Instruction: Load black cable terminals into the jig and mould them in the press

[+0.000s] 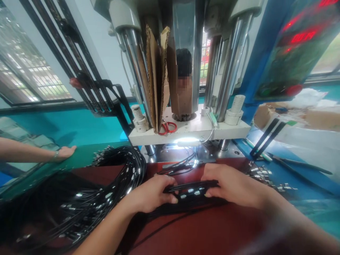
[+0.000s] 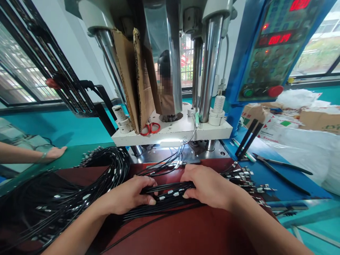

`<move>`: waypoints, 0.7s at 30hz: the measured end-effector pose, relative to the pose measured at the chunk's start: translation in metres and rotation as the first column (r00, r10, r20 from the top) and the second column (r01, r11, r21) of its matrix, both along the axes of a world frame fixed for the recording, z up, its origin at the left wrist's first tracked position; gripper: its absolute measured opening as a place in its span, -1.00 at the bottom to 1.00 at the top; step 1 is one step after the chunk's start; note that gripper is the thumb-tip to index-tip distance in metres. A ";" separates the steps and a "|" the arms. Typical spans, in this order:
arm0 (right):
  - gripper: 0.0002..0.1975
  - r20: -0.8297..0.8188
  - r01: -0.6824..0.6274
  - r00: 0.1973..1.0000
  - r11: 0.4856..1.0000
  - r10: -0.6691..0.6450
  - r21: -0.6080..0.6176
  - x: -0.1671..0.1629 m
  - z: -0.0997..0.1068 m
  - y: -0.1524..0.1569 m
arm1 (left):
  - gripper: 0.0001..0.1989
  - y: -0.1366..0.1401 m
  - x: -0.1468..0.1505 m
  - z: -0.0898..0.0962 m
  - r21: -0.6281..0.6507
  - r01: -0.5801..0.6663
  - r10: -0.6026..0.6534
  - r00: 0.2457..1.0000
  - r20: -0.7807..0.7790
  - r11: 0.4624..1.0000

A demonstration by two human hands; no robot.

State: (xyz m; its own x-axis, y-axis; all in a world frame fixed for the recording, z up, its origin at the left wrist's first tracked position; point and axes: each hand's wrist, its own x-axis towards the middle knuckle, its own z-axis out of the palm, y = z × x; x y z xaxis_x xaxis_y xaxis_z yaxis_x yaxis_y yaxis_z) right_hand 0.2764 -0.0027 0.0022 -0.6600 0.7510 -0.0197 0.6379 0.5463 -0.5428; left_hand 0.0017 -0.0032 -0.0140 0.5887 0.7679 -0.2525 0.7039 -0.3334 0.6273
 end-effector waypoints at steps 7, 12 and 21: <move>-0.89 0.012 0.037 0.999 0.999 -0.038 0.033 0.001 -0.014 0.004 | -0.82 -0.001 0.000 0.000 0.040 0.059 -0.062 0.996 0.058 0.997; -0.90 -0.013 0.033 0.999 0.999 -0.032 0.044 0.002 -0.008 0.003 | -0.83 -0.004 0.002 0.004 0.034 0.038 -0.040 0.996 0.082 0.999; -0.73 0.036 0.046 0.998 0.998 -0.048 0.053 0.003 -0.001 -0.002 | -0.82 -0.004 -0.003 0.016 -0.176 0.002 0.038 0.974 0.222 0.984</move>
State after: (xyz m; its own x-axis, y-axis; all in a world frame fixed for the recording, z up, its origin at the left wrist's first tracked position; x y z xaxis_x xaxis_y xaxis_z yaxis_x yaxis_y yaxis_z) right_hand 0.2792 -0.0044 0.0016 -0.6235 0.7818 -0.0038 0.6828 0.5422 -0.4898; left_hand -0.0014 -0.0068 0.0019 0.6319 0.7347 -0.2465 0.5439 -0.1939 0.8164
